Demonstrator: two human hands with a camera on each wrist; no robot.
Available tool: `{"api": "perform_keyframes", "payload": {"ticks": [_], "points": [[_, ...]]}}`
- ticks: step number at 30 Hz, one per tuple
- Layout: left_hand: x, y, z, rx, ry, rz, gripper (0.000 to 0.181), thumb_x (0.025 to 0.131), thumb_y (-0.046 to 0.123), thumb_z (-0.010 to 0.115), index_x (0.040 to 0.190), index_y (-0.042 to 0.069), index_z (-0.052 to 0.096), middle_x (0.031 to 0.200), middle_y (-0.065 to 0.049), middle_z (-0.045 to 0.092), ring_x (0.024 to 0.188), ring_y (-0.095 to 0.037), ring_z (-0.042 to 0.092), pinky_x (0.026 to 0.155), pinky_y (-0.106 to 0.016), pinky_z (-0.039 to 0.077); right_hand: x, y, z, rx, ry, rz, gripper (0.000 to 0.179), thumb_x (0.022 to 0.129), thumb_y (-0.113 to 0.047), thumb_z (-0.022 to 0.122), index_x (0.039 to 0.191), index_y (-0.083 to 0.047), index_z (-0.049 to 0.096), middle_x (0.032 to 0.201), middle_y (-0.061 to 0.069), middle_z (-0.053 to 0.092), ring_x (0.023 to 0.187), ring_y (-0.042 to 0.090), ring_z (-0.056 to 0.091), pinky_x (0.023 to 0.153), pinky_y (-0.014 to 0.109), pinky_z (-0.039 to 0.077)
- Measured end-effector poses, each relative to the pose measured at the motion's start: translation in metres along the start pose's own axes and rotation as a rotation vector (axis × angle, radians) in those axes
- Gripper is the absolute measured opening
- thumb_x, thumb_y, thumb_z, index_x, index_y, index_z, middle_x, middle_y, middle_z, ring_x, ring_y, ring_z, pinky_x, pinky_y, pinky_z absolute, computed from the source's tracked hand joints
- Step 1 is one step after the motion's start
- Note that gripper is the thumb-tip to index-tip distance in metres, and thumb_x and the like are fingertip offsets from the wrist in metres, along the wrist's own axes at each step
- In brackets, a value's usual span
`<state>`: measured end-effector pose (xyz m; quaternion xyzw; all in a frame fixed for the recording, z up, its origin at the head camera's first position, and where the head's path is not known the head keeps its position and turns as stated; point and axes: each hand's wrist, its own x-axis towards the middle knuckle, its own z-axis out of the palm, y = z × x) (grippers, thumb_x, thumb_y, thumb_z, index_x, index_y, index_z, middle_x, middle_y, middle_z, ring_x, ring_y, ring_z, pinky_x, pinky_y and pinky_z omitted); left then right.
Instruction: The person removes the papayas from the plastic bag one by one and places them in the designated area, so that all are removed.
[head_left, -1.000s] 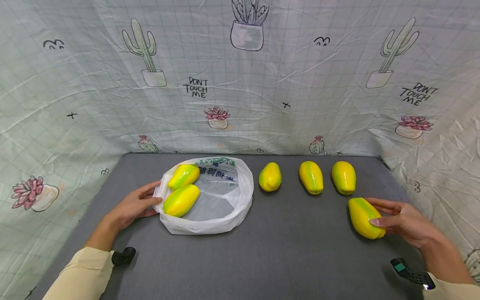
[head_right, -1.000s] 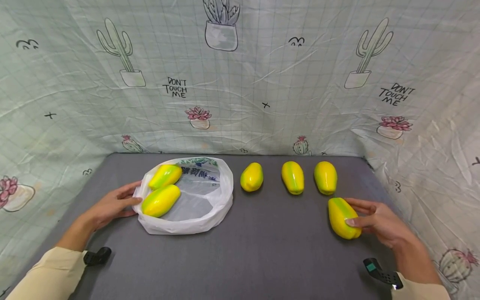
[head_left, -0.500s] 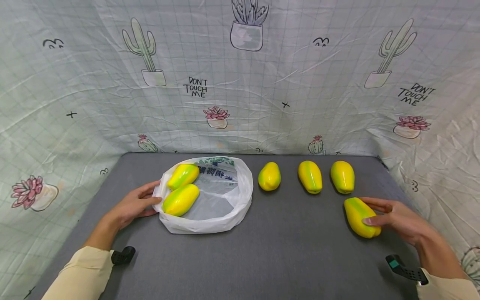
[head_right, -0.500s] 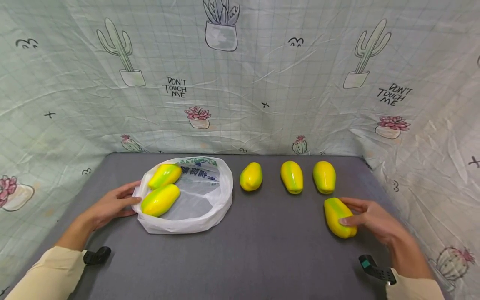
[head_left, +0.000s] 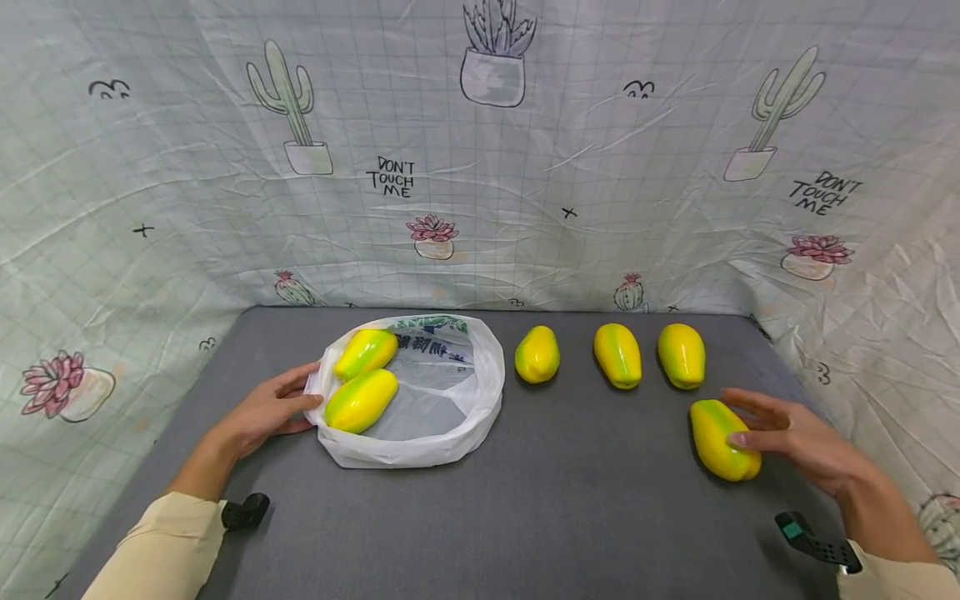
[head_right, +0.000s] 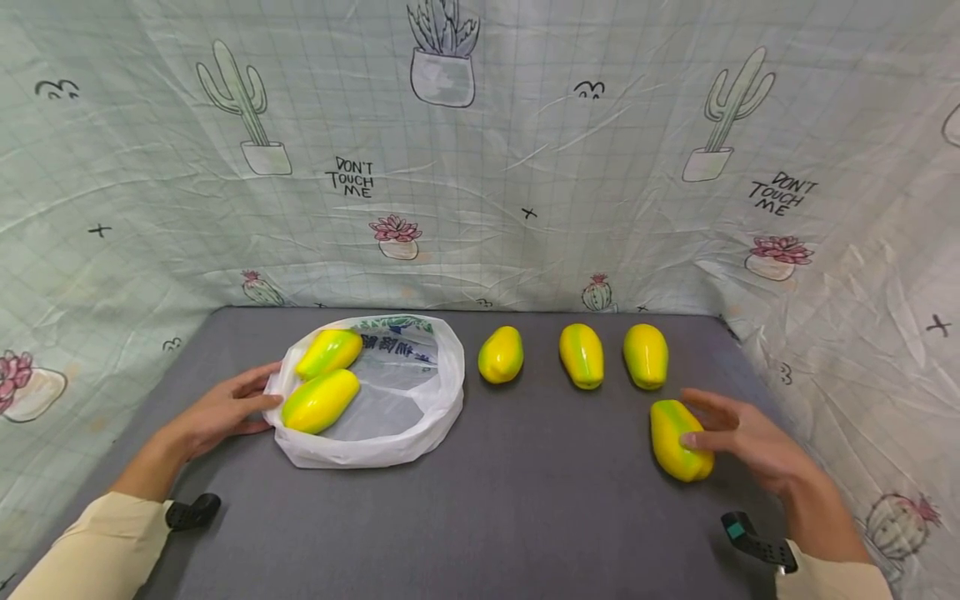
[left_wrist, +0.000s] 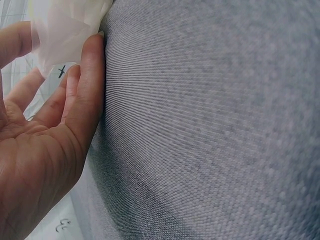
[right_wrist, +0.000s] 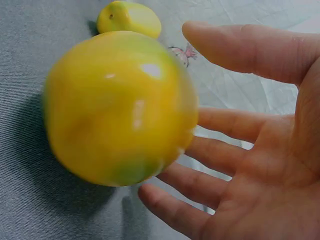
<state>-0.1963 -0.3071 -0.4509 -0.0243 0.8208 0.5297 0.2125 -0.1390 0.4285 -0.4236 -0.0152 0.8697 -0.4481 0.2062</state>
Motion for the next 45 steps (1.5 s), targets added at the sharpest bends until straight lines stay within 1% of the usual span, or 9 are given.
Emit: {"api": "perform_keyframes", "payload": {"ticks": [2, 4, 5, 7, 13, 19, 30, 38, 45], "points": [[0.000, 0.000, 0.000, -0.003, 0.003, -0.004, 0.087, 0.103, 0.033, 0.066, 0.169, 0.014, 0.013, 0.170, -0.027, 0.022, 0.145, -0.041, 0.044, 0.100, -0.042, 0.061, -0.001, -0.001, -0.001, -0.001, 0.024, -0.017, 0.076, 0.104, -0.025, 0.063, 0.163, 0.003, 0.024, 0.127, -0.042, 0.043, 0.133, 0.012, 0.057, 0.089, 0.025, 0.055], [0.000, 0.000, -0.001, 0.000, 0.001, -0.002, 0.087, 0.103, 0.033, 0.066, 0.169, 0.013, 0.013, 0.170, -0.027, 0.022, 0.145, -0.041, 0.043, 0.100, -0.042, 0.061, -0.002, -0.003, -0.002, -0.009, 0.057, -0.027, 0.074, 0.104, -0.025, 0.063, 0.163, 0.000, 0.027, 0.125, -0.044, 0.042, 0.118, -0.013, 0.053, 0.084, 0.019, 0.052], [0.000, 0.000, -0.001, -0.001, 0.003, -0.006, 0.088, 0.103, 0.034, 0.067, 0.169, 0.013, 0.013, 0.170, -0.027, 0.021, 0.145, -0.041, 0.043, 0.101, -0.042, 0.061, -0.003, -0.005, -0.002, -0.014, 0.075, -0.031, 0.073, 0.104, -0.026, 0.063, 0.163, -0.002, 0.028, 0.124, -0.044, 0.042, 0.112, -0.022, 0.048, 0.084, 0.018, 0.051], [-0.001, 0.000, -0.001, -0.002, 0.004, -0.010, 0.088, 0.102, 0.034, 0.067, 0.169, 0.014, 0.014, 0.171, -0.026, 0.021, 0.146, -0.041, 0.042, 0.101, -0.042, 0.061, -0.006, -0.010, -0.002, -0.026, 0.117, -0.048, 0.071, 0.104, -0.026, 0.064, 0.163, -0.005, 0.030, 0.124, -0.044, 0.041, 0.109, -0.026, 0.047, 0.085, 0.020, 0.049], [0.000, -0.001, -0.001, 0.005, 0.005, -0.011, 0.086, 0.104, 0.033, 0.065, 0.169, 0.013, 0.012, 0.171, -0.027, 0.019, 0.147, -0.042, 0.041, 0.101, -0.042, 0.060, -0.012, -0.034, 0.002, -0.031, 0.203, -0.113, 0.066, 0.104, -0.025, 0.064, 0.163, -0.018, 0.035, 0.132, -0.041, 0.046, 0.114, -0.026, 0.048, 0.082, 0.014, 0.045], [0.001, -0.003, -0.001, 0.004, 0.011, -0.010, 0.085, 0.105, 0.031, 0.064, 0.169, 0.013, 0.012, 0.170, -0.029, 0.019, 0.146, -0.043, 0.041, 0.100, -0.043, 0.061, -0.011, -0.063, 0.011, 0.026, 0.207, -0.176, 0.060, 0.104, -0.020, 0.064, 0.160, -0.019, 0.041, 0.137, -0.037, 0.048, 0.116, -0.022, 0.053, 0.084, 0.007, 0.048], [0.001, -0.001, 0.000, 0.009, 0.013, -0.009, 0.085, 0.104, 0.033, 0.065, 0.169, 0.014, 0.014, 0.170, -0.026, 0.023, 0.143, -0.040, 0.046, 0.100, -0.041, 0.061, 0.003, -0.107, 0.046, 0.207, 0.099, -0.291, 0.060, 0.101, -0.007, 0.065, 0.157, -0.005, 0.044, 0.141, -0.024, 0.058, 0.121, -0.006, 0.065, 0.091, 0.018, 0.058], [0.000, 0.002, 0.001, -0.008, 0.009, 0.004, 0.083, 0.104, 0.030, 0.065, 0.169, 0.014, 0.015, 0.169, -0.027, 0.024, 0.143, -0.040, 0.045, 0.099, -0.040, 0.061, 0.018, -0.127, 0.063, 0.248, 0.059, -0.280, 0.064, 0.099, -0.012, 0.069, 0.158, -0.007, 0.043, 0.147, -0.015, 0.054, 0.122, 0.000, 0.067, 0.095, 0.018, 0.057], [-0.001, 0.002, -0.001, -0.024, 0.008, 0.006, 0.083, 0.104, 0.029, 0.065, 0.169, 0.014, 0.016, 0.170, -0.026, 0.023, 0.144, -0.040, 0.044, 0.100, -0.040, 0.061, 0.033, -0.140, 0.081, 0.244, 0.031, -0.274, 0.066, 0.097, -0.015, 0.073, 0.156, -0.006, 0.044, 0.143, -0.016, 0.057, 0.123, 0.006, 0.069, 0.096, 0.019, 0.057]]}}
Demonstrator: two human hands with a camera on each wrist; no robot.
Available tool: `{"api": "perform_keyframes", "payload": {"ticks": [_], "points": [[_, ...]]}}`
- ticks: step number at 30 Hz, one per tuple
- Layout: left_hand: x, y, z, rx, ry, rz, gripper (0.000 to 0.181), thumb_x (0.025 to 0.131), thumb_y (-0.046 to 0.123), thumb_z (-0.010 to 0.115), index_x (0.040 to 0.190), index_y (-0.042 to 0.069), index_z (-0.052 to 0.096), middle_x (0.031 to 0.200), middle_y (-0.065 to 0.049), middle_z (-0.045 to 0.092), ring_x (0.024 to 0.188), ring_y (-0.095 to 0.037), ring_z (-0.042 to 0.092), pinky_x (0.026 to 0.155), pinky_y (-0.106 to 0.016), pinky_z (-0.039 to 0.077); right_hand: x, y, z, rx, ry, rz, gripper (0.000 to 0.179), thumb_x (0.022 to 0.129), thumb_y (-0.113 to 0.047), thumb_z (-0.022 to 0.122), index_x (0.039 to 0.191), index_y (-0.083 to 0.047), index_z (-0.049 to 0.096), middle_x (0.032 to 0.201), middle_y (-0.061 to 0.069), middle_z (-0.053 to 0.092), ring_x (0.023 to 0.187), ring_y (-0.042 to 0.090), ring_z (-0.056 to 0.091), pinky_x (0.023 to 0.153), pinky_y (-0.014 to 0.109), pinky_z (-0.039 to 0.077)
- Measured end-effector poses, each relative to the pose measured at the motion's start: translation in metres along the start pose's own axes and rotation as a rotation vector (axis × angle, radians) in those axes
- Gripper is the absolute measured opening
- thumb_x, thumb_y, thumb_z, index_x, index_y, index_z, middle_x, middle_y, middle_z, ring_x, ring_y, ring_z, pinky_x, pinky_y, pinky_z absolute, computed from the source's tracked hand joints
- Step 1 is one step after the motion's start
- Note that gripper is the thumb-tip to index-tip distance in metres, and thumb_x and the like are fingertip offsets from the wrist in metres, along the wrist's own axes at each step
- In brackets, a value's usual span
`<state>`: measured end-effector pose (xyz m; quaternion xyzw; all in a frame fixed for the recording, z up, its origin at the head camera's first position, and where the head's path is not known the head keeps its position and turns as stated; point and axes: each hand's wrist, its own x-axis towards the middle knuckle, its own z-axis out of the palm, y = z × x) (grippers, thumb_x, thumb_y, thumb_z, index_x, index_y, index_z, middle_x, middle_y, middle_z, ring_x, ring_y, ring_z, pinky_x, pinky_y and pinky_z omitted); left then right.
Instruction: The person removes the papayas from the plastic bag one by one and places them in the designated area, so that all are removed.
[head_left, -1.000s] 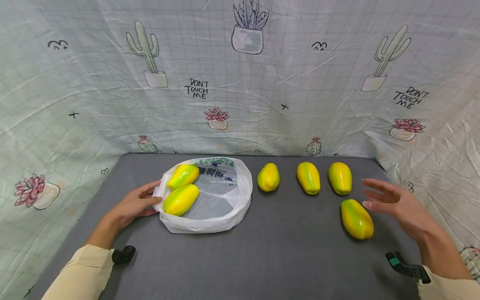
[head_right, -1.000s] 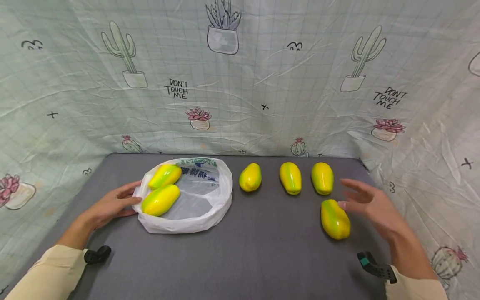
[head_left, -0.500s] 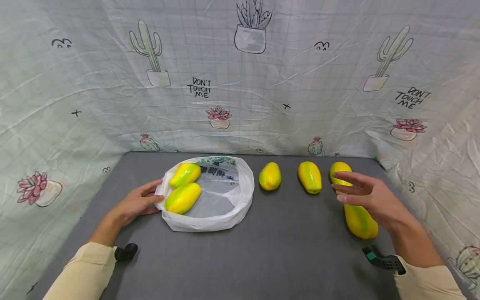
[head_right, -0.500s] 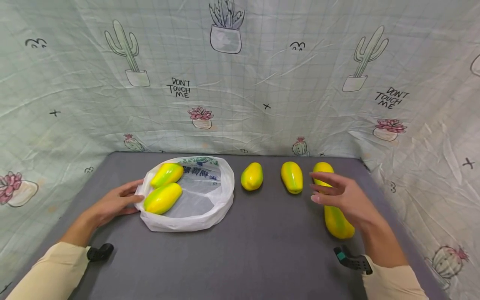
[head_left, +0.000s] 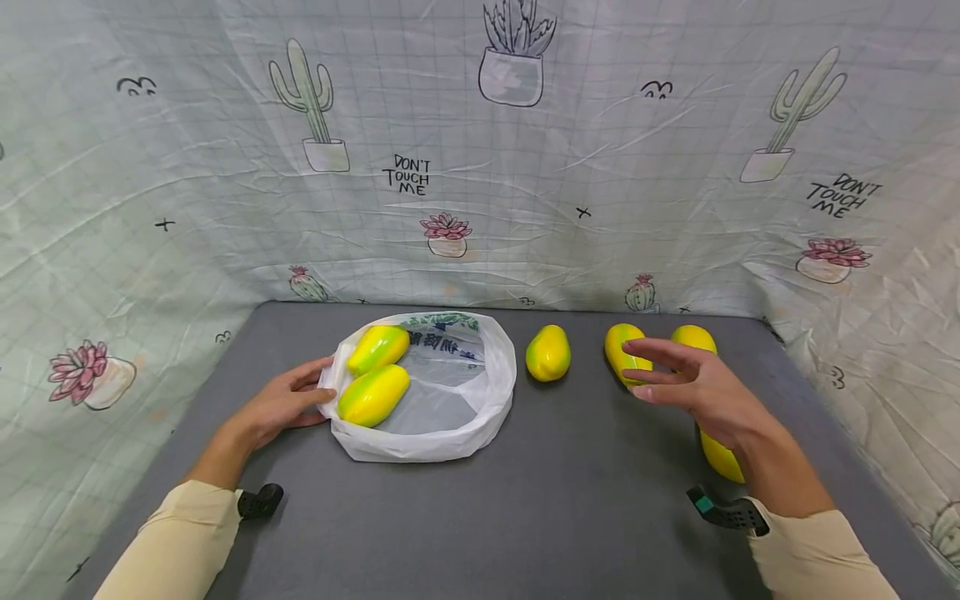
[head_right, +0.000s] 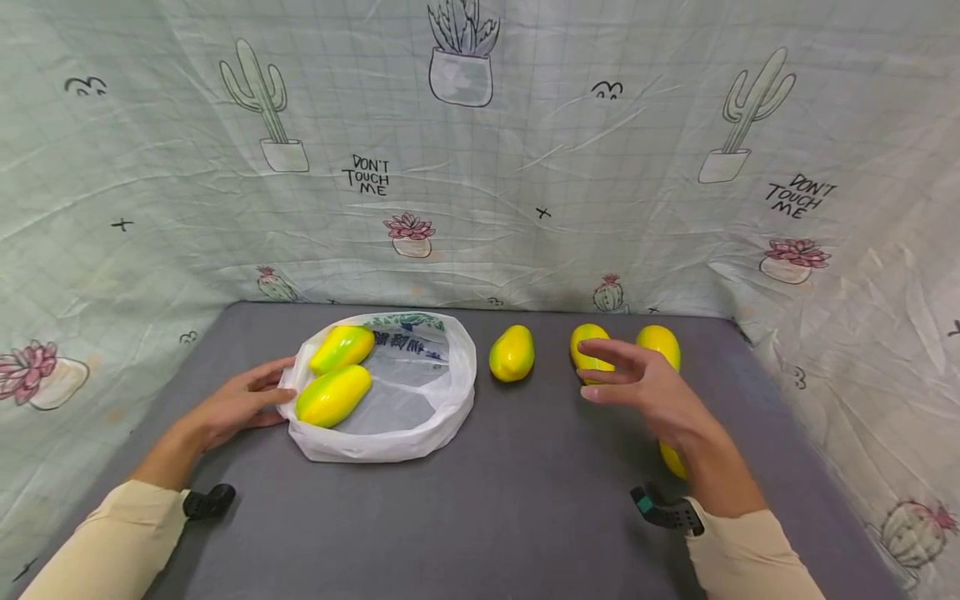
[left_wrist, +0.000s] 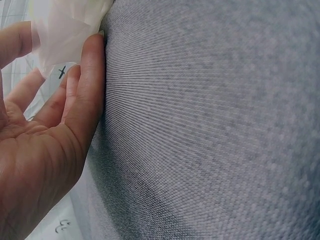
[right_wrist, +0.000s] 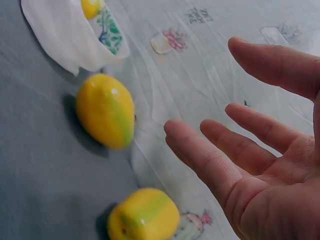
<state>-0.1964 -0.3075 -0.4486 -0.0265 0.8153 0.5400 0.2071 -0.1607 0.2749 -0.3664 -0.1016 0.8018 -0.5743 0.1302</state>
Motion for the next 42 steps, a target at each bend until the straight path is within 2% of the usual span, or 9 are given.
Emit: {"api": "perform_keyframes", "payload": {"ticks": [5, 10, 13, 18, 22, 27, 33, 39, 42], "points": [[0.002, -0.002, -0.001, 0.011, 0.006, -0.012, 0.084, 0.104, 0.031, 0.065, 0.169, 0.014, 0.015, 0.170, -0.026, 0.023, 0.143, -0.040, 0.046, 0.101, -0.042, 0.060, 0.012, -0.002, 0.016, 0.032, -0.039, 0.002, 0.068, 0.095, -0.015, 0.075, 0.156, -0.007, 0.045, 0.150, -0.007, 0.056, 0.126, 0.011, 0.068, 0.098, 0.022, 0.058], [0.003, -0.003, 0.000, 0.012, 0.014, -0.020, 0.084, 0.103, 0.031, 0.066, 0.169, 0.016, 0.016, 0.169, -0.026, 0.024, 0.141, -0.039, 0.047, 0.101, -0.042, 0.060, 0.027, -0.006, 0.035, 0.050, -0.078, -0.023, 0.066, 0.093, -0.015, 0.076, 0.153, -0.006, 0.050, 0.158, 0.011, 0.050, 0.128, 0.020, 0.068, 0.098, 0.024, 0.059], [0.003, -0.003, 0.001, 0.010, 0.016, -0.019, 0.083, 0.103, 0.030, 0.066, 0.169, 0.016, 0.016, 0.169, -0.025, 0.025, 0.140, -0.038, 0.048, 0.101, -0.042, 0.060, 0.037, -0.009, 0.047, 0.072, -0.110, -0.028, 0.067, 0.093, -0.014, 0.076, 0.153, -0.003, 0.049, 0.161, 0.019, 0.045, 0.132, 0.030, 0.065, 0.098, 0.024, 0.059], [0.003, -0.004, 0.001, -0.004, 0.018, -0.018, 0.082, 0.103, 0.028, 0.066, 0.169, 0.015, 0.017, 0.170, -0.025, 0.023, 0.142, -0.039, 0.046, 0.100, -0.041, 0.061, 0.053, -0.015, 0.069, 0.100, -0.146, -0.018, 0.068, 0.092, -0.014, 0.076, 0.153, -0.003, 0.049, 0.162, 0.022, 0.044, 0.137, 0.046, 0.057, 0.100, 0.027, 0.059], [0.004, -0.003, 0.002, -0.001, 0.023, -0.019, 0.083, 0.103, 0.029, 0.067, 0.169, 0.016, 0.018, 0.170, -0.024, 0.025, 0.143, -0.040, 0.046, 0.100, -0.041, 0.061, 0.066, -0.019, 0.087, 0.122, -0.166, -0.017, 0.068, 0.090, -0.014, 0.077, 0.152, -0.005, 0.051, 0.160, 0.020, 0.048, 0.136, 0.044, 0.058, 0.103, 0.034, 0.059], [0.005, -0.003, 0.003, 0.001, 0.034, -0.019, 0.082, 0.103, 0.028, 0.067, 0.168, 0.017, 0.019, 0.169, -0.024, 0.028, 0.142, -0.039, 0.047, 0.100, -0.041, 0.061, 0.084, -0.023, 0.108, 0.168, -0.206, -0.019, 0.068, 0.089, -0.016, 0.077, 0.152, -0.007, 0.052, 0.161, 0.018, 0.046, 0.135, 0.038, 0.061, 0.103, 0.038, 0.059], [0.005, -0.003, 0.004, -0.013, 0.028, -0.014, 0.081, 0.103, 0.027, 0.067, 0.168, 0.017, 0.020, 0.169, -0.023, 0.028, 0.143, -0.040, 0.046, 0.100, -0.041, 0.061, 0.104, -0.027, 0.132, 0.210, -0.239, -0.012, 0.068, 0.090, -0.016, 0.074, 0.153, -0.006, 0.050, 0.162, 0.015, 0.047, 0.133, 0.036, 0.062, 0.105, 0.042, 0.058], [0.006, -0.002, 0.004, -0.011, 0.037, -0.021, 0.081, 0.103, 0.028, 0.066, 0.168, 0.017, 0.020, 0.170, -0.021, 0.028, 0.145, -0.040, 0.045, 0.102, -0.043, 0.060, 0.127, -0.035, 0.162, 0.276, -0.219, 0.062, 0.067, 0.092, -0.006, 0.075, 0.154, -0.008, 0.049, 0.164, 0.014, 0.044, 0.134, 0.037, 0.062, 0.106, 0.043, 0.058], [0.006, -0.002, 0.003, -0.011, 0.041, -0.022, 0.080, 0.103, 0.028, 0.066, 0.168, 0.017, 0.020, 0.170, -0.021, 0.028, 0.145, -0.040, 0.045, 0.102, -0.043, 0.060, 0.138, -0.039, 0.178, 0.286, -0.197, 0.101, 0.069, 0.092, -0.006, 0.077, 0.155, -0.010, 0.049, 0.165, 0.012, 0.044, 0.134, 0.034, 0.063, 0.105, 0.043, 0.058]]}}
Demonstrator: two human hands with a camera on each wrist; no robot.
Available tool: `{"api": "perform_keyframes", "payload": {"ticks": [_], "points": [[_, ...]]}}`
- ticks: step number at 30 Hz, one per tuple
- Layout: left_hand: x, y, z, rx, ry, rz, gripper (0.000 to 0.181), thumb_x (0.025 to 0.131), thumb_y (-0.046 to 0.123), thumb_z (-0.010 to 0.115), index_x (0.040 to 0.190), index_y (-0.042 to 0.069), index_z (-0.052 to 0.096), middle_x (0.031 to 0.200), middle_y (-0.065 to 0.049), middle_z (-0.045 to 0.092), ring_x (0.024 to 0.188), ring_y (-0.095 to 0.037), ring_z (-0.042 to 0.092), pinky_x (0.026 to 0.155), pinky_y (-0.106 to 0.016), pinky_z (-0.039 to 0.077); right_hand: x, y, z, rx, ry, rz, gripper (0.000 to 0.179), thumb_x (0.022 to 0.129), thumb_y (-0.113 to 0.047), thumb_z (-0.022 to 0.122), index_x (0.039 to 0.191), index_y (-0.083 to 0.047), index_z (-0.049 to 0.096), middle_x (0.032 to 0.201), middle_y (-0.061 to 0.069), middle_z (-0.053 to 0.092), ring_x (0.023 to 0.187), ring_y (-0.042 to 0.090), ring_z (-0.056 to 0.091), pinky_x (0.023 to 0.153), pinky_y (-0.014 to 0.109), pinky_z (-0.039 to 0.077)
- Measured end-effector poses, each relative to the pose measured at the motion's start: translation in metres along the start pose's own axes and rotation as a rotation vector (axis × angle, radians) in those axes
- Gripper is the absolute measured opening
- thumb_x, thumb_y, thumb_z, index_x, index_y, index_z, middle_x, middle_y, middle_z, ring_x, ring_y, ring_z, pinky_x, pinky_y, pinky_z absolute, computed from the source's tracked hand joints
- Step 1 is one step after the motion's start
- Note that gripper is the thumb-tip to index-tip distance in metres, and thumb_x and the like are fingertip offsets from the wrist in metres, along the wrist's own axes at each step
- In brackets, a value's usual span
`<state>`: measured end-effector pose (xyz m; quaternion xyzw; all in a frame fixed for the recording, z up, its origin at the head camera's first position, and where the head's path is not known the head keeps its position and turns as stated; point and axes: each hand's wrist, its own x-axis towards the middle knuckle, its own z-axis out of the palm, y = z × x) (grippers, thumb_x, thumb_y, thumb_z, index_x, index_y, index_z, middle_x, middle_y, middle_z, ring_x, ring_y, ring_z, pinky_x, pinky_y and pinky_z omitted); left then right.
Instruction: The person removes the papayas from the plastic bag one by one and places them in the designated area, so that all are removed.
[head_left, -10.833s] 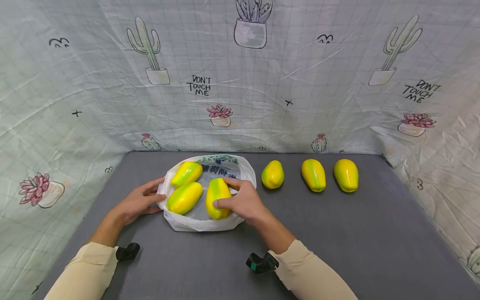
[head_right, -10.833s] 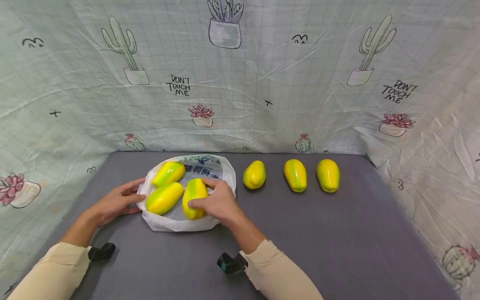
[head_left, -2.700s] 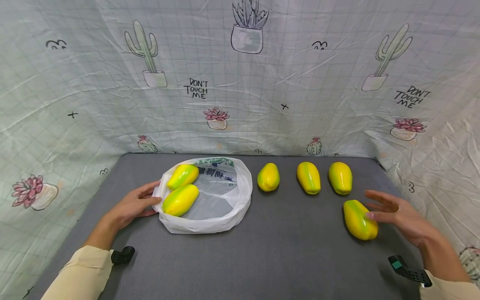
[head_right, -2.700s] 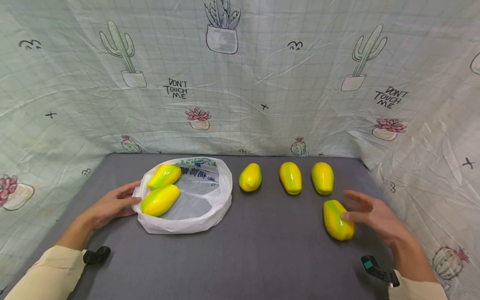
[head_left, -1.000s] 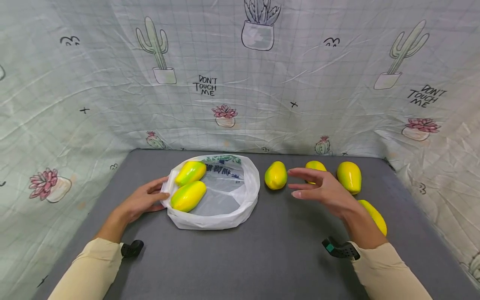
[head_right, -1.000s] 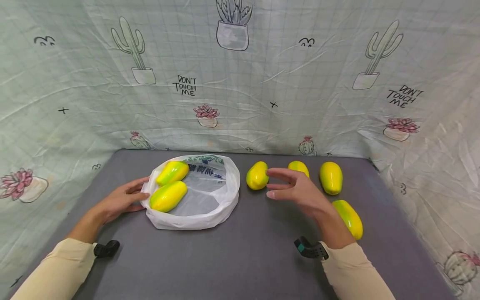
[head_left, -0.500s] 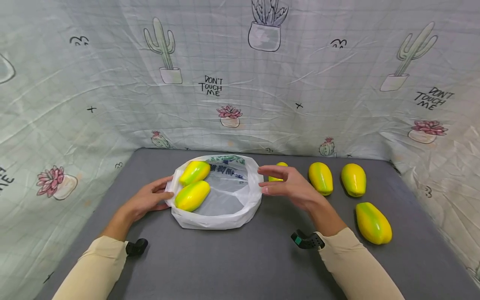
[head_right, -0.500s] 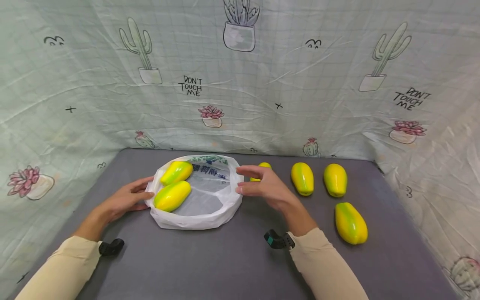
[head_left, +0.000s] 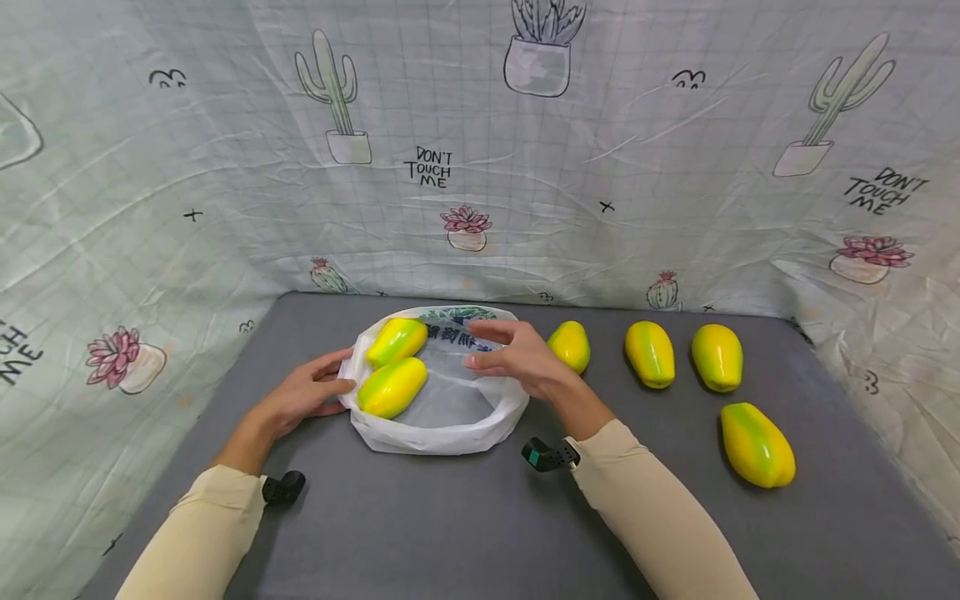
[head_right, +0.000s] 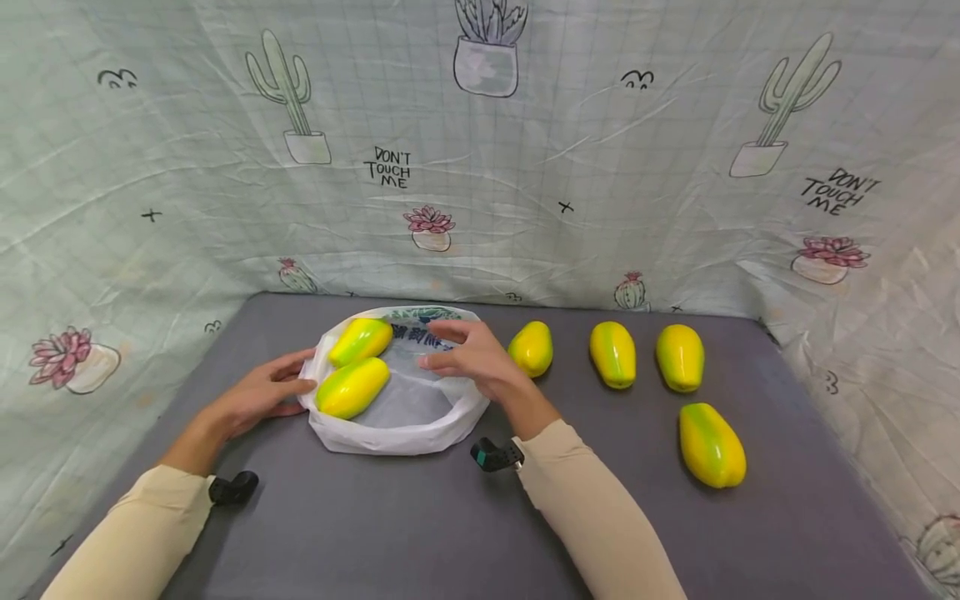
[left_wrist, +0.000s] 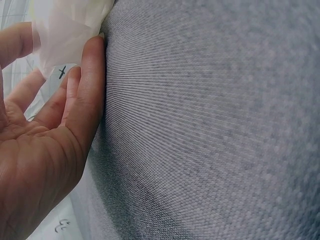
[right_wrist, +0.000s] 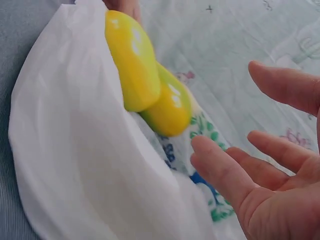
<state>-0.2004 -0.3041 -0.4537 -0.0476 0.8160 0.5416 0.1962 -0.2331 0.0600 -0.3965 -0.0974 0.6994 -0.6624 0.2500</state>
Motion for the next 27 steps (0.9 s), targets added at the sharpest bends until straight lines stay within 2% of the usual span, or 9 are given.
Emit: {"api": "perform_keyframes", "payload": {"ticks": [7, 12, 19, 24, 27], "points": [[-0.001, 0.000, -0.001, 0.005, 0.009, -0.011, 0.079, 0.103, 0.027, 0.066, 0.168, 0.018, 0.021, 0.169, -0.021, 0.030, 0.145, -0.039, 0.046, 0.102, -0.042, 0.060, 0.026, -0.002, 0.021, 0.016, 0.025, 0.038, 0.067, 0.091, -0.008, 0.080, 0.153, -0.010, 0.052, 0.163, 0.012, 0.046, 0.137, 0.032, 0.060, 0.103, 0.040, 0.059], [-0.002, 0.001, -0.002, 0.011, 0.014, -0.025, 0.080, 0.103, 0.028, 0.066, 0.168, 0.018, 0.021, 0.169, -0.020, 0.029, 0.145, -0.039, 0.046, 0.102, -0.043, 0.060, 0.040, -0.001, 0.033, 0.042, 0.043, 0.074, 0.072, 0.092, -0.012, 0.080, 0.156, -0.009, 0.048, 0.165, 0.012, 0.043, 0.140, 0.031, 0.058, 0.105, 0.041, 0.058], [0.000, 0.001, -0.004, 0.011, 0.011, -0.012, 0.080, 0.103, 0.027, 0.066, 0.168, 0.019, 0.020, 0.170, -0.020, 0.029, 0.145, -0.039, 0.046, 0.103, -0.043, 0.059, 0.061, 0.004, 0.049, 0.079, 0.108, 0.083, 0.072, 0.091, -0.015, 0.081, 0.155, -0.009, 0.049, 0.164, 0.013, 0.043, 0.137, 0.032, 0.060, 0.106, 0.044, 0.057], [-0.001, 0.001, -0.003, 0.002, 0.008, -0.009, 0.079, 0.103, 0.025, 0.065, 0.168, 0.019, 0.021, 0.169, -0.020, 0.031, 0.145, -0.039, 0.045, 0.103, -0.043, 0.060, 0.074, 0.006, 0.063, 0.080, 0.178, 0.102, 0.072, 0.090, -0.017, 0.083, 0.153, -0.009, 0.051, 0.160, 0.012, 0.047, 0.129, 0.030, 0.066, 0.105, 0.042, 0.058], [-0.002, 0.002, -0.002, -0.001, 0.003, -0.010, 0.078, 0.104, 0.024, 0.064, 0.168, 0.019, 0.021, 0.169, -0.019, 0.031, 0.146, -0.040, 0.045, 0.103, -0.043, 0.060, 0.080, 0.005, 0.069, 0.065, 0.224, 0.121, 0.072, 0.090, -0.019, 0.083, 0.154, -0.010, 0.050, 0.160, 0.010, 0.048, 0.130, 0.029, 0.065, 0.106, 0.042, 0.057]]}}
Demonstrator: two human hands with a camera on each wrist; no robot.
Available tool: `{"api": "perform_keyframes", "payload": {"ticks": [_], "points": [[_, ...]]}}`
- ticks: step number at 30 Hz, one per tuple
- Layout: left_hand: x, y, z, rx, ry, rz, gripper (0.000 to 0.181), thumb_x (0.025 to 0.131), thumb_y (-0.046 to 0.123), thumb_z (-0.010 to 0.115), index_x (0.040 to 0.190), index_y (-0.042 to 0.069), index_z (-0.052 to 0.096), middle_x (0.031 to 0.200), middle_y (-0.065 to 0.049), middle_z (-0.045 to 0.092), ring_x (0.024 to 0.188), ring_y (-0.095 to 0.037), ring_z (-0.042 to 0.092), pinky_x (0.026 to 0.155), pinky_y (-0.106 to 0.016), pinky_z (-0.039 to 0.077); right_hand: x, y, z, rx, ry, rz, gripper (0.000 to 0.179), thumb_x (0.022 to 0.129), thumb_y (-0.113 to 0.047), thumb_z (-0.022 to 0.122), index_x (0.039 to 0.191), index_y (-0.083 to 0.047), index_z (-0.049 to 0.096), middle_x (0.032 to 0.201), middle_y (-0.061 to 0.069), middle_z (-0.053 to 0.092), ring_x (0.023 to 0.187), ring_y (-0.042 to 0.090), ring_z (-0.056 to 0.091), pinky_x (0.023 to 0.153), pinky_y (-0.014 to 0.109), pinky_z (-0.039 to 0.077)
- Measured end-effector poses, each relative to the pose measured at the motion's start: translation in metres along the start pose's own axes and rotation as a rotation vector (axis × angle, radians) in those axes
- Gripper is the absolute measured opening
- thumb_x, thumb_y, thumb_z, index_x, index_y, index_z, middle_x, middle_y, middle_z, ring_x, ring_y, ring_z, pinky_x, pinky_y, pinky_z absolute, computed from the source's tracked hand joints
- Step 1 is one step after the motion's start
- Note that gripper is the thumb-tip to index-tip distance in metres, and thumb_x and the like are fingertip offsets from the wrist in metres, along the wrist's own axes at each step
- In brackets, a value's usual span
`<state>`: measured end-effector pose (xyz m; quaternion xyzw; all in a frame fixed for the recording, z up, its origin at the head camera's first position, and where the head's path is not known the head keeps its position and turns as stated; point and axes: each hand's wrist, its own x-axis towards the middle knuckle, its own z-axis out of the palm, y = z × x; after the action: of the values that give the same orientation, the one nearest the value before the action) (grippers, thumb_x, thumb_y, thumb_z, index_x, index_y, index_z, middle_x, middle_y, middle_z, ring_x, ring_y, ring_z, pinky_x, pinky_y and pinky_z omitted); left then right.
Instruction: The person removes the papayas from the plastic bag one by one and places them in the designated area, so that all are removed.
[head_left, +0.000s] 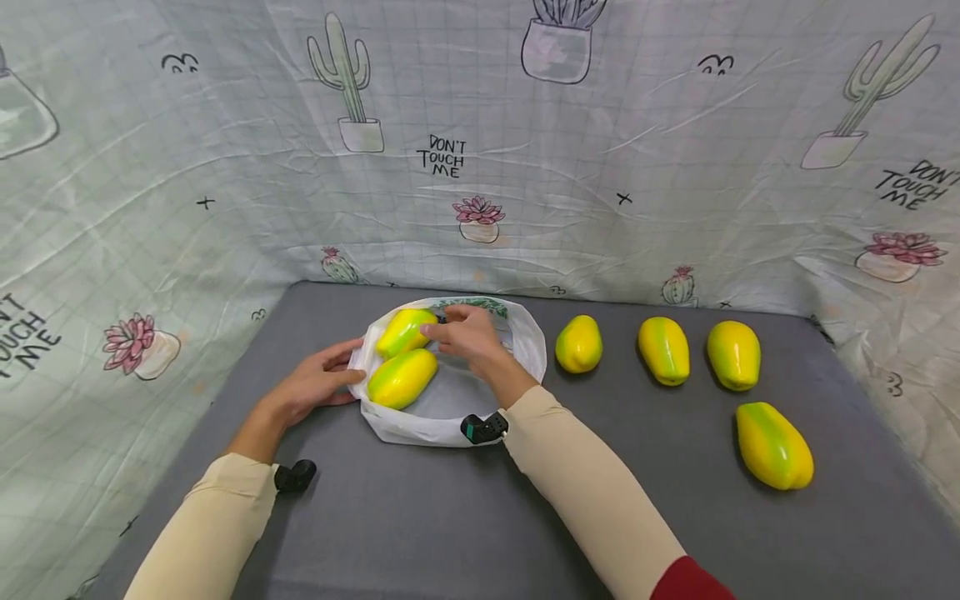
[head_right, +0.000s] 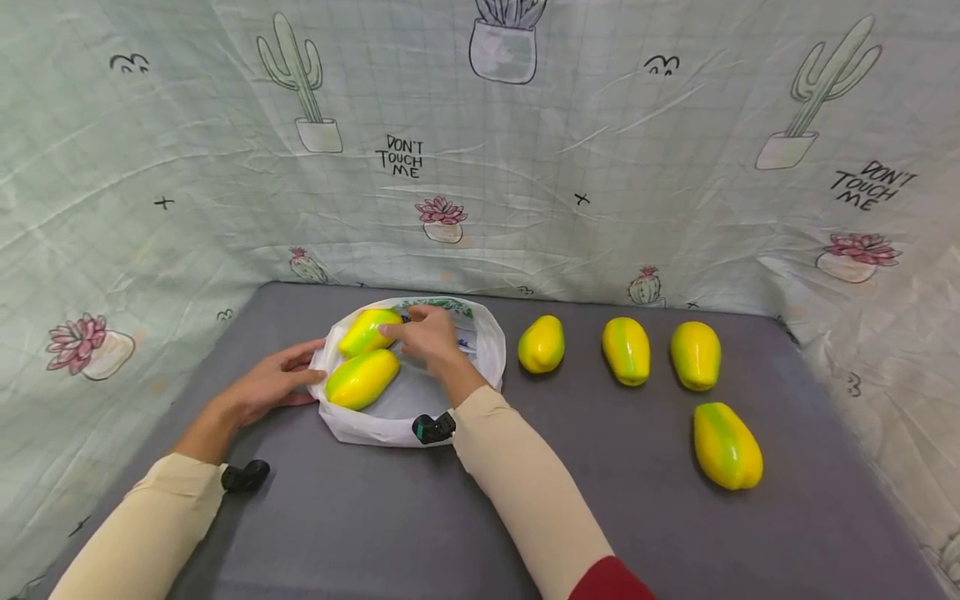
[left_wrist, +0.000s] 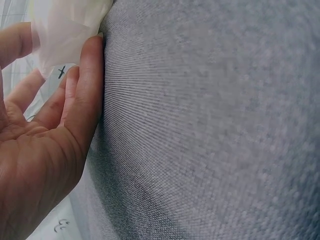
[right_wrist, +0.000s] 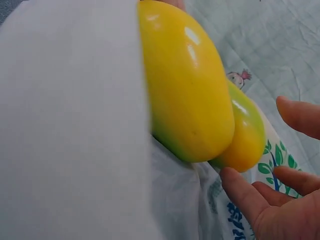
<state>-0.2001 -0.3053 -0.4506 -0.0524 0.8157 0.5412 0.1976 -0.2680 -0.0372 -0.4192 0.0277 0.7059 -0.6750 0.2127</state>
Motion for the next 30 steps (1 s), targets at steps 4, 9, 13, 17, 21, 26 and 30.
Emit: {"api": "perform_keyframes", "payload": {"ticks": [4, 9, 13, 17, 21, 26, 30], "points": [[0.000, 0.003, 0.000, 0.004, -0.002, -0.005, 0.077, 0.104, 0.024, 0.064, 0.168, 0.019, 0.023, 0.169, -0.019, 0.032, 0.146, -0.039, 0.046, 0.103, -0.043, 0.059, 0.006, -0.002, 0.008, -0.013, 0.067, 0.015, 0.072, 0.088, -0.021, 0.085, 0.151, -0.009, 0.053, 0.155, 0.010, 0.053, 0.129, 0.028, 0.065, 0.106, 0.042, 0.058], [-0.001, 0.005, 0.000, 0.009, 0.000, -0.007, 0.077, 0.103, 0.025, 0.064, 0.168, 0.018, 0.022, 0.169, -0.020, 0.031, 0.144, -0.039, 0.047, 0.103, -0.043, 0.059, 0.013, -0.002, 0.017, -0.040, 0.111, 0.010, 0.071, 0.087, -0.027, 0.087, 0.147, -0.006, 0.056, 0.149, 0.013, 0.057, 0.123, 0.027, 0.067, 0.102, 0.039, 0.060], [-0.002, 0.004, 0.000, -0.004, 0.003, -0.005, 0.077, 0.103, 0.024, 0.065, 0.168, 0.018, 0.022, 0.168, -0.020, 0.032, 0.144, -0.039, 0.047, 0.103, -0.044, 0.059, 0.017, -0.002, 0.025, -0.075, 0.129, 0.009, 0.072, 0.087, -0.030, 0.087, 0.147, -0.005, 0.056, 0.146, 0.013, 0.059, 0.120, 0.026, 0.067, 0.098, 0.036, 0.061], [-0.002, 0.002, -0.001, -0.018, -0.002, -0.001, 0.077, 0.104, 0.024, 0.065, 0.168, 0.019, 0.023, 0.168, -0.020, 0.032, 0.144, -0.039, 0.047, 0.104, -0.044, 0.059, 0.019, -0.002, 0.032, -0.104, 0.141, 0.013, 0.074, 0.086, -0.034, 0.087, 0.147, -0.005, 0.056, 0.142, 0.013, 0.061, 0.115, 0.024, 0.068, 0.096, 0.035, 0.061], [-0.001, 0.002, -0.001, -0.021, -0.001, 0.000, 0.077, 0.103, 0.024, 0.065, 0.168, 0.019, 0.023, 0.168, -0.019, 0.032, 0.144, -0.039, 0.047, 0.104, -0.045, 0.058, 0.021, -0.001, 0.037, -0.182, 0.155, 0.013, 0.079, 0.084, -0.042, 0.088, 0.147, -0.006, 0.056, 0.141, 0.012, 0.062, 0.116, 0.024, 0.065, 0.100, 0.037, 0.059], [-0.001, 0.003, 0.001, -0.013, -0.001, -0.007, 0.077, 0.103, 0.024, 0.065, 0.168, 0.020, 0.023, 0.169, -0.019, 0.032, 0.145, -0.039, 0.047, 0.105, -0.045, 0.058, 0.021, -0.001, 0.041, -0.258, 0.161, 0.027, 0.084, 0.084, -0.045, 0.087, 0.149, -0.005, 0.054, 0.142, 0.013, 0.062, 0.124, 0.027, 0.062, 0.107, 0.041, 0.056], [-0.001, 0.003, 0.001, -0.011, 0.002, -0.011, 0.077, 0.103, 0.024, 0.065, 0.168, 0.020, 0.023, 0.168, -0.019, 0.033, 0.144, -0.039, 0.048, 0.104, -0.044, 0.059, 0.021, -0.001, 0.042, -0.258, 0.154, 0.038, 0.087, 0.084, -0.043, 0.087, 0.153, -0.006, 0.050, 0.144, 0.013, 0.060, 0.125, 0.029, 0.061, 0.108, 0.042, 0.056]]}}
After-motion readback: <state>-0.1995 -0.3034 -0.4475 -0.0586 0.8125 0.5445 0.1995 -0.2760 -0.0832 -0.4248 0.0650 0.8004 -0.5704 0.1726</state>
